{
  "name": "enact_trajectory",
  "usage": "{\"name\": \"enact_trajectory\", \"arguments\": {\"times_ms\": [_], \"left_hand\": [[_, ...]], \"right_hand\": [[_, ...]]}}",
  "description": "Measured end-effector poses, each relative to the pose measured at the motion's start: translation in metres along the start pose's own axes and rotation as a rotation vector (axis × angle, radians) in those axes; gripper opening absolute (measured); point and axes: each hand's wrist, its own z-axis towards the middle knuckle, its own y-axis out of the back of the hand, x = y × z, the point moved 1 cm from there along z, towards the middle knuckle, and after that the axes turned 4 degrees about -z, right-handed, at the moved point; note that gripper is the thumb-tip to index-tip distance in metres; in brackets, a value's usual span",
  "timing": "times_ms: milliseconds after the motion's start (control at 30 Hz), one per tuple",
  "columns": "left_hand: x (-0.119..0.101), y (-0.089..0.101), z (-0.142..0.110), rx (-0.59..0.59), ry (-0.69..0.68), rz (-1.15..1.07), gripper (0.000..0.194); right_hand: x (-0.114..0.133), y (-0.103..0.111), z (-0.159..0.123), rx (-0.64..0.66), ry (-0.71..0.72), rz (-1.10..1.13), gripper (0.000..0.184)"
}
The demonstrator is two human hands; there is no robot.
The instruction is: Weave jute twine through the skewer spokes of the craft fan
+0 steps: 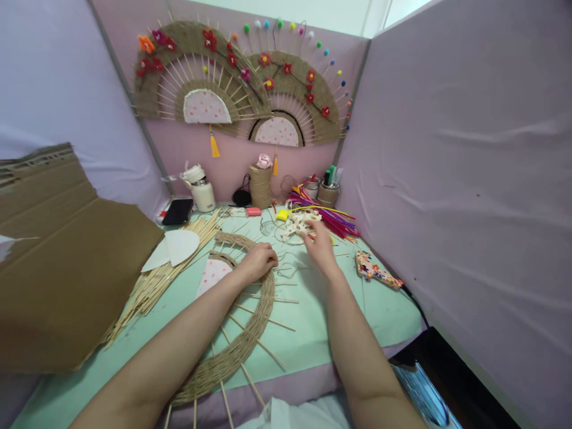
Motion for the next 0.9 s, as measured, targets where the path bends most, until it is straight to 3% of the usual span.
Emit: {"name": "enact_trajectory", "arguments": {"times_ms": [67,133,167,367,500,567,700,767,900], "left_hand": [[0.001,-0.001,0.0,0.001,0.002,0.006,0.016],[0.003,-0.001,0.0,0.004,0.005,0.011,0.017],[0.003,-0.002,0.0,0.005,0.007,0.013,0.019],[0.0,0.003,0.001,0.019,0.025,0.01,0.02],[0.005,0.038,-0.007,0.038,0.079,0.012,0.037],[0.015,0.064,-0.019,0.049,0.184,0.046,0.051],[0.043,0.103,-0.059,-0.028,0.516,0.171,0.055],[0.052,0.107,-0.079,-0.054,0.675,0.241,0.059],[0.054,0.094,-0.096,-0.037,0.864,0.194,0.067]], "right_hand": [[0.008,-0.016,-0.008,0.39,0.104,0.091,0.023],[0.013,-0.027,-0.015,0.581,0.143,0.096,0.019],[0.014,-0.03,-0.018,0.618,0.146,0.068,0.019],[0.015,-0.032,-0.018,0.623,0.176,-0.175,0.016],[0.016,-0.03,-0.016,0.588,0.181,-0.177,0.021],[0.017,-0.029,-0.017,0.593,0.179,-0.167,0.022],[0.019,-0.027,-0.02,0.648,0.168,-0.157,0.027],[0.021,-0.026,-0.021,0.691,0.164,-0.156,0.029],[0.026,-0.024,-0.023,0.772,0.171,-0.148,0.03]]}}
